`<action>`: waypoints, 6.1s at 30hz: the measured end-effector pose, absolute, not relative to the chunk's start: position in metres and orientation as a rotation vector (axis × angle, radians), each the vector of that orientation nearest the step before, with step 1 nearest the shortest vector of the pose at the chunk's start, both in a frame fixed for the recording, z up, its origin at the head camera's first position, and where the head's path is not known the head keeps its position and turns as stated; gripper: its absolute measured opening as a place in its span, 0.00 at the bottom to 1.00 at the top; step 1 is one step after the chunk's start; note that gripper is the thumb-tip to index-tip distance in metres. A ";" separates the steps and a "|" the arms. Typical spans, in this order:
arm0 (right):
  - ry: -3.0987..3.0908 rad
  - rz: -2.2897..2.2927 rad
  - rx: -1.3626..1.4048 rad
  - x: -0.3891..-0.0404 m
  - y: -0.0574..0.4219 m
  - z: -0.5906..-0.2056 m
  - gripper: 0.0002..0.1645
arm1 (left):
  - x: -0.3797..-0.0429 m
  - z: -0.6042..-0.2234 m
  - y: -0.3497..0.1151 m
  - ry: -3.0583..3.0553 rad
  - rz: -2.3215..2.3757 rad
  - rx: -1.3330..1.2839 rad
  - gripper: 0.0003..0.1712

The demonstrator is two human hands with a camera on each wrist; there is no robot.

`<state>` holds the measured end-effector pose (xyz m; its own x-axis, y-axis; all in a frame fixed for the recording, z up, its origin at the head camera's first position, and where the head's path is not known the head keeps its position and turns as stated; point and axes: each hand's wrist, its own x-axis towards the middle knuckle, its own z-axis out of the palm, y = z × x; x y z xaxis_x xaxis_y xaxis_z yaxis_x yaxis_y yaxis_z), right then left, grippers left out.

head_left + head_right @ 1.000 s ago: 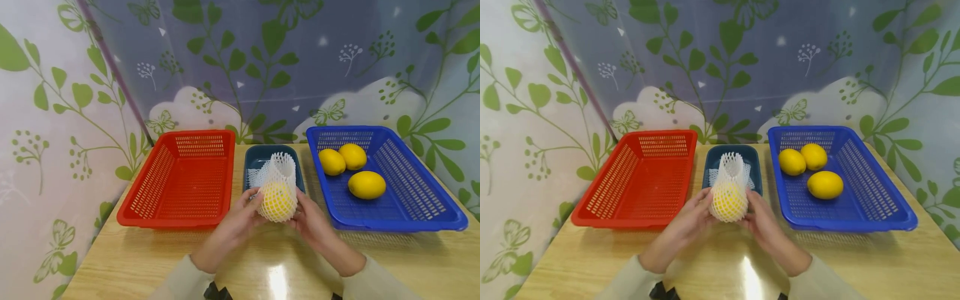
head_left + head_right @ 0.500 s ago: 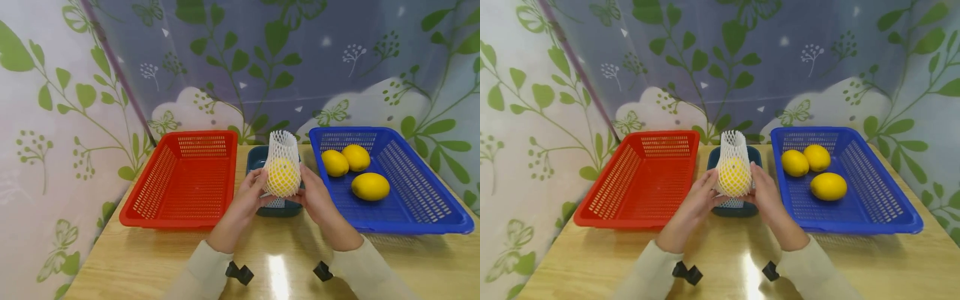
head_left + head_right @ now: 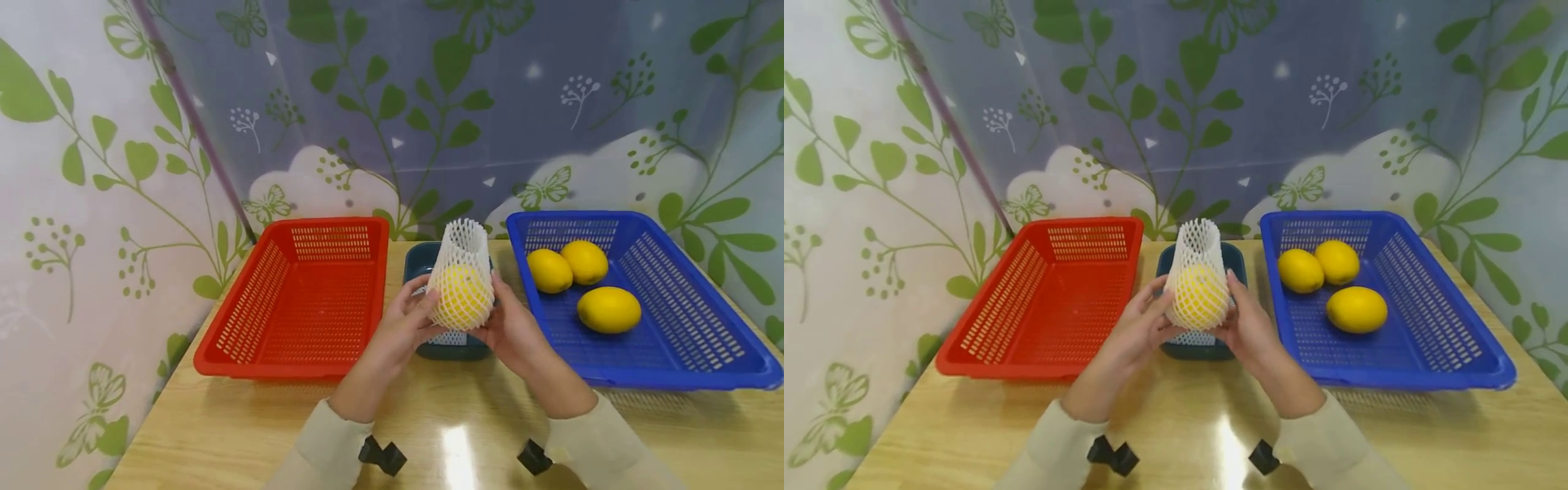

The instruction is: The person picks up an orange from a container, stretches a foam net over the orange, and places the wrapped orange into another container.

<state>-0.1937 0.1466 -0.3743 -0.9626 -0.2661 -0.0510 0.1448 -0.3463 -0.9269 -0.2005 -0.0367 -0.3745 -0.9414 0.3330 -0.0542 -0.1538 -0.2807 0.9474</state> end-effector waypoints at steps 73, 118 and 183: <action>1.520 -2.355 -0.141 -0.201 0.154 -0.381 0.32 | -0.206 -0.374 -0.046 1.403 2.306 0.173 0.25; 1.542 -2.386 -0.178 -0.202 0.150 -0.384 0.23 | -0.206 -0.376 -0.044 1.378 2.334 0.109 0.28; 1.373 -2.435 -0.056 -0.196 0.142 -0.387 0.23 | -0.197 -0.376 -0.040 2.160 2.159 0.488 0.24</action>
<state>-0.1962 0.1417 -0.3873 -0.9400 -0.3144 -0.1329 0.2764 -0.4728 -0.8367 -0.1969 -0.0398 -0.3761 -0.9491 0.2538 0.1863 0.1864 -0.0238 0.9822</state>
